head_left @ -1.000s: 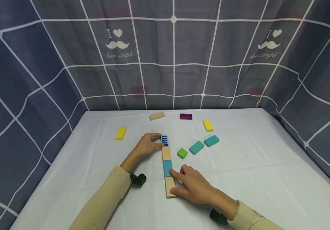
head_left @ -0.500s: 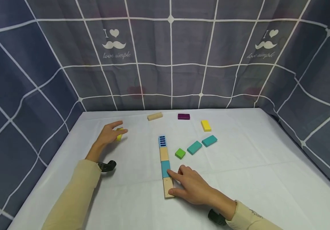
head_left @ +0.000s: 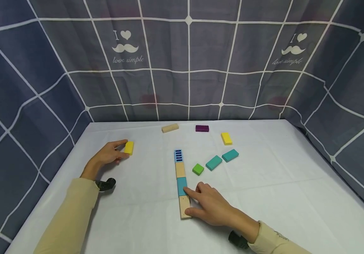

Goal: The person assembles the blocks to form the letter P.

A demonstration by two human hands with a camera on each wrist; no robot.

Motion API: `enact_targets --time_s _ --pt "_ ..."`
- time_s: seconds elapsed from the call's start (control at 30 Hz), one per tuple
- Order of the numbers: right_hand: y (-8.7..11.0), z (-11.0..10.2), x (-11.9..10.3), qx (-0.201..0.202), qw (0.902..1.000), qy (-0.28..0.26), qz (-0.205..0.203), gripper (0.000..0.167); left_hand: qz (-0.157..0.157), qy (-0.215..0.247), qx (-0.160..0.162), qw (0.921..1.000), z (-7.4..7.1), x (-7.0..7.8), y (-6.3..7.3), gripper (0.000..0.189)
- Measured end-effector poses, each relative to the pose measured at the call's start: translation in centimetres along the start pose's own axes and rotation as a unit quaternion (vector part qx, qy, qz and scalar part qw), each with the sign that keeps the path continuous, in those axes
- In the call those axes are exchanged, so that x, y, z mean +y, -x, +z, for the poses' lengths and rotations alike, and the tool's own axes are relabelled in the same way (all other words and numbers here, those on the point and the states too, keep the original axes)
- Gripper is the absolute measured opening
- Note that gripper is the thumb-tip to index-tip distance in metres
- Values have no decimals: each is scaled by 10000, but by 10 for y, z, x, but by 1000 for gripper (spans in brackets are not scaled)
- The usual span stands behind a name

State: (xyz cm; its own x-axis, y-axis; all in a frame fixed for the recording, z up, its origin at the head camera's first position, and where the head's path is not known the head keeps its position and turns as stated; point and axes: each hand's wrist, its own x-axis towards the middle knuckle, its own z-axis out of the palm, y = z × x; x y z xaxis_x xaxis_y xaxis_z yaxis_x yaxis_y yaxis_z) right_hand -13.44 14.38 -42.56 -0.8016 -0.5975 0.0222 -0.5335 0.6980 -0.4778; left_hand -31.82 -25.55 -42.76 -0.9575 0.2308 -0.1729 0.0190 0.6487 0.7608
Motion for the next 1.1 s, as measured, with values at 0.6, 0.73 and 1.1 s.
enact_targets --time_s 0.6,0.73,1.1 --pt "0 0 2 -166 9997 -9 177 64 455 -119 75 9989 102 111 -58 74" --pt "-1 1 1 -181 9996 -24 200 64 493 -18 117 9987 114 116 -63 73" --pt "-2 0 1 -175 9997 56 181 63 403 -216 -12 9990 120 111 -67 69"
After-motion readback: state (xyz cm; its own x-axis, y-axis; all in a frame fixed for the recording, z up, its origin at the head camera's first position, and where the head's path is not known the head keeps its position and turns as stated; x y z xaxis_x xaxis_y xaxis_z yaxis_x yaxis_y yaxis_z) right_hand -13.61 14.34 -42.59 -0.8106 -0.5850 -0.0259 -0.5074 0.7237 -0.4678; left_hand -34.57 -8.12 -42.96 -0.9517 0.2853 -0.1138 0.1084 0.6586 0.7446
